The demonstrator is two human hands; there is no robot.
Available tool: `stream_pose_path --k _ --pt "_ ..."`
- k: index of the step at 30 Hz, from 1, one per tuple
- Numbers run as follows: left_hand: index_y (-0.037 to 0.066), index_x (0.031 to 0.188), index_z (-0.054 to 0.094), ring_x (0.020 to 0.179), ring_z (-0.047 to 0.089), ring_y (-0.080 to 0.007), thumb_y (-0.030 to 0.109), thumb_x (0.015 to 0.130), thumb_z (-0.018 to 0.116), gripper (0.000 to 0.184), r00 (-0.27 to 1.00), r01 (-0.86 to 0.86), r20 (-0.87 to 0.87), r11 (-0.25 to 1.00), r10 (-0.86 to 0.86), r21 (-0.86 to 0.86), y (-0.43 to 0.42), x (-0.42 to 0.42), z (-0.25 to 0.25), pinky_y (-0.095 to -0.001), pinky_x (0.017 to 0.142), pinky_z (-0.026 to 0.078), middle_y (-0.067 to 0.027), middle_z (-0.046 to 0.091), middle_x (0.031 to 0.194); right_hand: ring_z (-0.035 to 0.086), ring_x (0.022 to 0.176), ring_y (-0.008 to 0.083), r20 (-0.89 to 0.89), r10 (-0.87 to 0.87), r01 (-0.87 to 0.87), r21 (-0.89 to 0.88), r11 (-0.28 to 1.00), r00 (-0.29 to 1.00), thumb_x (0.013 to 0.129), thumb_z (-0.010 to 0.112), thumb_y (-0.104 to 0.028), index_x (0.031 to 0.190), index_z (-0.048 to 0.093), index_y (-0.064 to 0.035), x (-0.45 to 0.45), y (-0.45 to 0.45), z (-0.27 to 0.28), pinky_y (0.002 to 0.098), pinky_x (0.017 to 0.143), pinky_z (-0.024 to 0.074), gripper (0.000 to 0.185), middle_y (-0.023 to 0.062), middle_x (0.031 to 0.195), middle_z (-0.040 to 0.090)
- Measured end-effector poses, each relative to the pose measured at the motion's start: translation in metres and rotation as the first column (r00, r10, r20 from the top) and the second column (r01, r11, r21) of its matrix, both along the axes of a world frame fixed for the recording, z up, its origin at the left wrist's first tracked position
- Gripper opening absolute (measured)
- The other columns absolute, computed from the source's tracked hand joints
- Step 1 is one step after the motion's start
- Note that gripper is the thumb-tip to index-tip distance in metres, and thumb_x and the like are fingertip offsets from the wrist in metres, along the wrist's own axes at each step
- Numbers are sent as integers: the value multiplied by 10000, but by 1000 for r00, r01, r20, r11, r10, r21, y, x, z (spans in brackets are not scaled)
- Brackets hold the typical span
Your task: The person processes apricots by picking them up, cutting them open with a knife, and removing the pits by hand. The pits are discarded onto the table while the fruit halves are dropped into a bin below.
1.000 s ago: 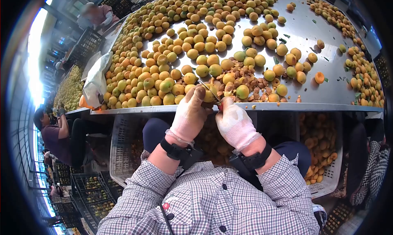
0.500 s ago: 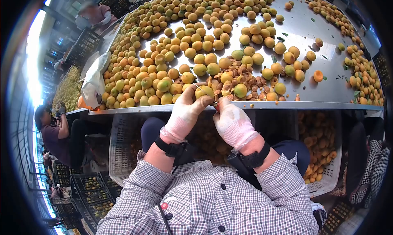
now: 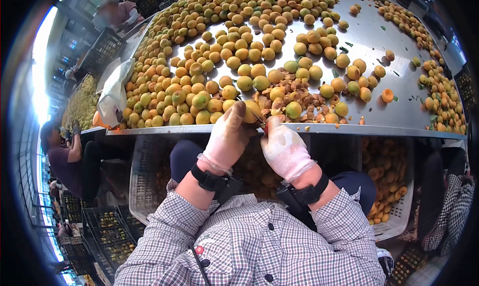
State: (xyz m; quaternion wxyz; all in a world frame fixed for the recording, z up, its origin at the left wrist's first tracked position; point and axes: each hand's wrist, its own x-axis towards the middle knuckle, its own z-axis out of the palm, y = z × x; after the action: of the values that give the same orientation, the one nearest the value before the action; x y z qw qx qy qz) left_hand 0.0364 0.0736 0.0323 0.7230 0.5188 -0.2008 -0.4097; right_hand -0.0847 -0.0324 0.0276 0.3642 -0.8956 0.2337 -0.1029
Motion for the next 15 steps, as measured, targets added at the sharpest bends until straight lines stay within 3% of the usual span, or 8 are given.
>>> stream_pose_path --k 3,4,5,7,9,11,13,15 --pt "-30 1233 533 1065 596 -212 537 1004 494 613 995 76 59 995 -80 65 2 0 13 -350 928 495 -112 610 1145 656 794 441 32 -9 9 -7 1000 999 869 583 -136 1001 513 -9 -1 -1 -2 509 711 523 196 252 799 658" --pt "-6 1260 522 1000 625 -195 570 966 545 647 981 72 168 990 -93 124 3 2 14 -340 905 507 -105 627 1106 654 796 444 70 -6 4 25 1000 997 869 582 -134 1003 515 -9 -2 -2 -5 509 712 521 195 255 799 655" --pt "-6 1260 522 1000 625 -195 570 966 545 647 981 74 168 990 -94 122 1 2 12 -340 905 507 -105 627 1106 652 799 446 109 -2 -4 56 998 994 870 582 -133 1004 518 -9 -3 -2 -6 508 713 518 194 257 799 652" --pt "-4 1280 512 1024 622 -195 577 965 542 662 923 -38 383 991 -14 127 -1 4 6 -343 922 500 -106 619 1143 650 803 447 78 -11 7 55 998 997 871 581 -135 1002 522 -9 -1 0 -4 510 715 516 191 259 801 651" --pt "-2 1313 492 1032 616 -188 521 981 551 622 944 -19 329 997 -7 75 -1 3 4 -324 926 493 -93 611 1169 648 807 449 44 -18 15 53 998 999 872 581 -138 1000 526 -10 -1 1 -2 512 716 514 189 261 803 650" --pt "2 1339 476 1024 612 -185 454 989 563 578 998 8 -58 997 -13 -80 -4 -4 9 -305 921 491 -73 609 1166 648 813 451 66 -5 1 50 999 998 873 579 -138 1000 526 -9 0 1 1 514 717 514 189 261 807 651" --pt "-13 1301 501 1068 594 -196 532 996 511 625 998 8 -66 995 -15 -103 -2 -4 10 -347 936 494 -100 606 1148 647 808 452 56 -14 11 58 998 998 869 583 -140 996 525 -10 0 0 2 516 716 513 191 262 803 649" --pt "-17 1241 533 1027 604 -188 463 1002 541 537 954 56 286 989 -93 134 3 3 18 -323 907 502 -103 613 1132 647 803 453 43 -27 24 60 998 999 866 587 -142 992 525 -11 -2 0 3 518 715 512 192 262 799 647"
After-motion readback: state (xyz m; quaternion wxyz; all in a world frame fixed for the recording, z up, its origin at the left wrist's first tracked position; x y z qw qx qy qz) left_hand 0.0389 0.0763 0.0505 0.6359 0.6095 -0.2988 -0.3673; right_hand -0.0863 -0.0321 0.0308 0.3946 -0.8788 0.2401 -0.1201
